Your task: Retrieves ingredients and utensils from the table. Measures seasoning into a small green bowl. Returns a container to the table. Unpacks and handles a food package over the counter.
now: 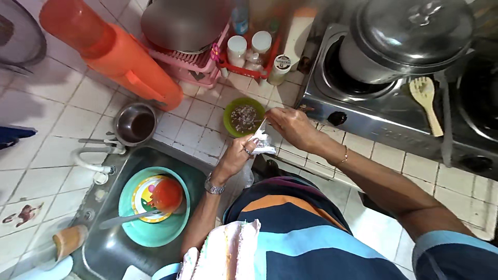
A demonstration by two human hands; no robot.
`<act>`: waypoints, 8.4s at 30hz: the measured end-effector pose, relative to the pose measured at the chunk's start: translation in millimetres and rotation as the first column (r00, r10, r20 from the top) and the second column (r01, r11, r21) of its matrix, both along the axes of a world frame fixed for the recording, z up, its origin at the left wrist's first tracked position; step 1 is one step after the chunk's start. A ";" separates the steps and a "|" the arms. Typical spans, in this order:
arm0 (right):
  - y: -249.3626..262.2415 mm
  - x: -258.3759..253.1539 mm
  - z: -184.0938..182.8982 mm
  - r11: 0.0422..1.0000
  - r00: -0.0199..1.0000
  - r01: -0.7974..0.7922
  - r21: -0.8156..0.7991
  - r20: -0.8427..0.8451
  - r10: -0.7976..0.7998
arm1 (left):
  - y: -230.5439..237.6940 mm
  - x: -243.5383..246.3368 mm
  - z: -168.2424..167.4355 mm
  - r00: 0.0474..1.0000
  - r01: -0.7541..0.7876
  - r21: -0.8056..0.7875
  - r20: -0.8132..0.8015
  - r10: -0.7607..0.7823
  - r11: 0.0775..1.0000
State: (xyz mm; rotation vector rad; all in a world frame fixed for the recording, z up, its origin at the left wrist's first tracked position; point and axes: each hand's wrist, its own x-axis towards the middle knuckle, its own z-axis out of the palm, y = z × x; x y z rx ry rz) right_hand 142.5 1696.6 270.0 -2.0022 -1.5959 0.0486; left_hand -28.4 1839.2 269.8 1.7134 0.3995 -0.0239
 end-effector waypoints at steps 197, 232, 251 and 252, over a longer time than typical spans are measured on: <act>-243.8 44.4 -52.1 0.930 0.145 0.354 -0.098 -0.977 -0.158 | -146.5 89.3 -60.7 0.959 -0.267 0.047 0.112 0.260 0.963; 294.1 143.3 -6.5 0.806 0.861 -0.006 -0.592 0.407 0.305 | -65.7 -15.8 -66.1 0.499 -0.777 -0.457 -0.029 0.866 0.433; 259.0 127.6 14.2 0.891 0.878 -0.147 -0.429 0.358 0.317 | -49.4 -33.6 -62.8 0.385 -0.803 -0.495 -0.003 0.923 0.333; 243.6 122.6 21.8 0.920 0.921 -0.151 -0.360 0.286 0.263 | -48.4 -34.5 -62.2 0.394 -0.787 -0.514 0.005 0.919 0.341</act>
